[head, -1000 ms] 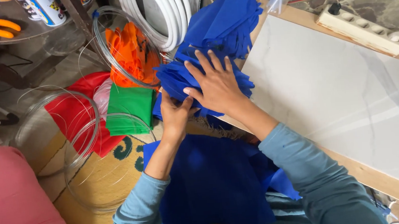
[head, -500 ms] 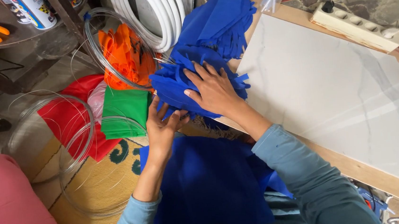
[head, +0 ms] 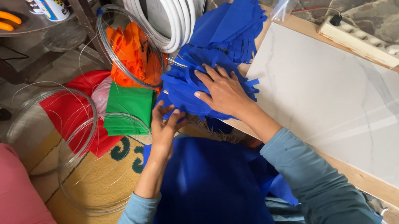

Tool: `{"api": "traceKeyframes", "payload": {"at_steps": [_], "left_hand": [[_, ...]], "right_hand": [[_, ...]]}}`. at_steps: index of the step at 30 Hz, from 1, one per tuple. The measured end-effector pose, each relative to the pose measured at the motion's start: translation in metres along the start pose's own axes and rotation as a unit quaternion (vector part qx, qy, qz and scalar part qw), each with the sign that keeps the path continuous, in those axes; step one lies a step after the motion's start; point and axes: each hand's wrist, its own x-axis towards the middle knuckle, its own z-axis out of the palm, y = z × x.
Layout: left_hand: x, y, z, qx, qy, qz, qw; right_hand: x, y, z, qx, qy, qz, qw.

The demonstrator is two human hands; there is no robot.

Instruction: Ironing and folding blue fabric pieces at a workshop station.

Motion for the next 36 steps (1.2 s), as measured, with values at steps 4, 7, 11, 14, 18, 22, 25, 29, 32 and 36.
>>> {"api": "traceKeyframes", "payload": {"at_steps": [4,7,11,14,18,22,25,29,32,36], "left_hand": [[0.0,0.005,0.011,-0.031,-0.022,-0.05,0.998],[0.0,0.008,0.017,-0.035,-0.033,-0.064,0.997],[-0.001,0.009,0.017,-0.001,-0.031,-0.055,0.998],[0.003,0.015,0.012,0.058,0.005,-0.031,0.998],[0.028,0.027,-0.006,0.14,0.045,0.051,0.988],[0.084,0.045,-0.015,0.172,0.028,0.123,0.977],[0.141,0.041,-0.018,0.274,0.007,0.13,0.953],[0.188,0.044,0.001,0.295,-0.096,-0.031,0.95],[0.221,0.035,0.008,0.278,-0.148,-0.115,0.942],[0.238,0.026,0.021,0.274,-0.191,-0.156,0.929]], "right_hand": [[0.0,-0.008,-0.014,0.004,-0.015,0.004,1.0],[0.002,-0.011,-0.019,0.002,-0.017,0.004,1.0],[0.0,-0.015,-0.025,0.006,-0.015,0.004,1.0],[-0.004,-0.015,-0.036,0.019,-0.006,0.001,1.0],[-0.013,0.003,-0.058,0.071,0.067,-0.004,0.995],[-0.03,0.058,-0.071,0.121,0.126,0.029,0.984],[-0.037,0.102,-0.061,0.131,0.158,0.109,0.973],[-0.036,0.138,-0.038,0.089,0.109,0.165,0.976],[-0.021,0.137,-0.032,0.071,0.084,0.158,0.981],[0.007,0.126,-0.034,0.056,0.026,0.153,0.986]]}}
